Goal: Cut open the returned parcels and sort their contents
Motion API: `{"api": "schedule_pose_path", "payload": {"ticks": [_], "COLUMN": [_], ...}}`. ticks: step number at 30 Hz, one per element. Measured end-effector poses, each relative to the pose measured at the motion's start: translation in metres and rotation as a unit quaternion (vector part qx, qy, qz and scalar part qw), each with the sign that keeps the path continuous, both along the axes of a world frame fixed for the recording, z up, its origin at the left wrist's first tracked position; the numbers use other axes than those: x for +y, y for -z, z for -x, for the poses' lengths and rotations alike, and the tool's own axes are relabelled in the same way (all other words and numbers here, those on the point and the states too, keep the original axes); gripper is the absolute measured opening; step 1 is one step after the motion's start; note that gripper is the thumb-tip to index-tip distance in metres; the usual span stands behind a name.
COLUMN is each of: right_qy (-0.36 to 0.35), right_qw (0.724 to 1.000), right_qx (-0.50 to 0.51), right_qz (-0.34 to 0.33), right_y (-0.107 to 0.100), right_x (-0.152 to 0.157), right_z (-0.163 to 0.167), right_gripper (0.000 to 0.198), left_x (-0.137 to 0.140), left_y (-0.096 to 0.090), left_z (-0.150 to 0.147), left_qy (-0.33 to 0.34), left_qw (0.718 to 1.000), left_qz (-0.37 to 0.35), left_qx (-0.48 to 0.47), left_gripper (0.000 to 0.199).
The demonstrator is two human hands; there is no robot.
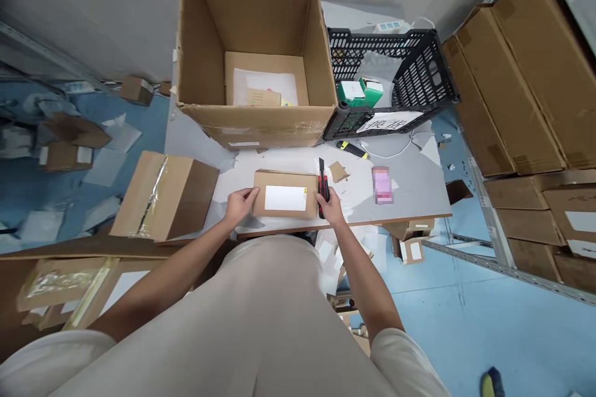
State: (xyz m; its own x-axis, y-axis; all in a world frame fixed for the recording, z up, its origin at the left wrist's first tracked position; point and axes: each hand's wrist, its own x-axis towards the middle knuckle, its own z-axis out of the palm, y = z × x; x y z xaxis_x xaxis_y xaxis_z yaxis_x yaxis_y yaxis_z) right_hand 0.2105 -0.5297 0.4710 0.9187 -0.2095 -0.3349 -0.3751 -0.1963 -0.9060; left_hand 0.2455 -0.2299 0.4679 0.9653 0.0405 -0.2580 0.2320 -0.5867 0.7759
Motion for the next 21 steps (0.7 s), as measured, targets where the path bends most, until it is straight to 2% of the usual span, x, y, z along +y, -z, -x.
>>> {"api": "schedule_pose_path", "payload": {"ticks": [4,8,11,13,16,19,21], "right_qy": [-0.007,-0.010,-0.002,0.008,0.014,0.008,0.009], "right_qw": [1.000,0.999,1.000,0.998,0.996,0.996,0.997], "right_qx": [0.005,0.015,0.009,0.009,0.028,0.048,0.048], "right_qz": [0.028,0.026,-0.012,-0.054,-0.086,-0.075,-0.062], "right_y": [0.008,0.011,0.012,0.015,0.020,0.022,0.018], "right_x": [0.004,0.003,-0.001,-0.002,0.000,0.005,0.008], "right_z": [-0.014,-0.012,0.005,0.021,0.043,0.055,0.054], "right_gripper": [0.041,0.044,0.047,0.047,0.045,0.044,0.043], "left_x": [0.000,0.004,0.014,0.022,0.030,0.029,0.026], "left_y": [0.005,0.014,0.021,0.029,0.043,0.049,0.043], "left_z": [-0.004,0.001,0.015,0.027,0.040,0.046,0.045], "left_qy": [0.015,0.010,0.007,0.035,0.089,0.101,0.102], "left_qw": [0.999,1.000,0.997,0.993,0.990,0.989,0.991], "left_qz": [-0.038,-0.006,0.056,0.092,0.091,0.082,0.070], "left_qx": [0.011,0.023,0.046,0.060,0.065,0.065,0.051], "left_gripper": [0.048,0.047,0.059,0.071,0.085,0.068,0.054]}}
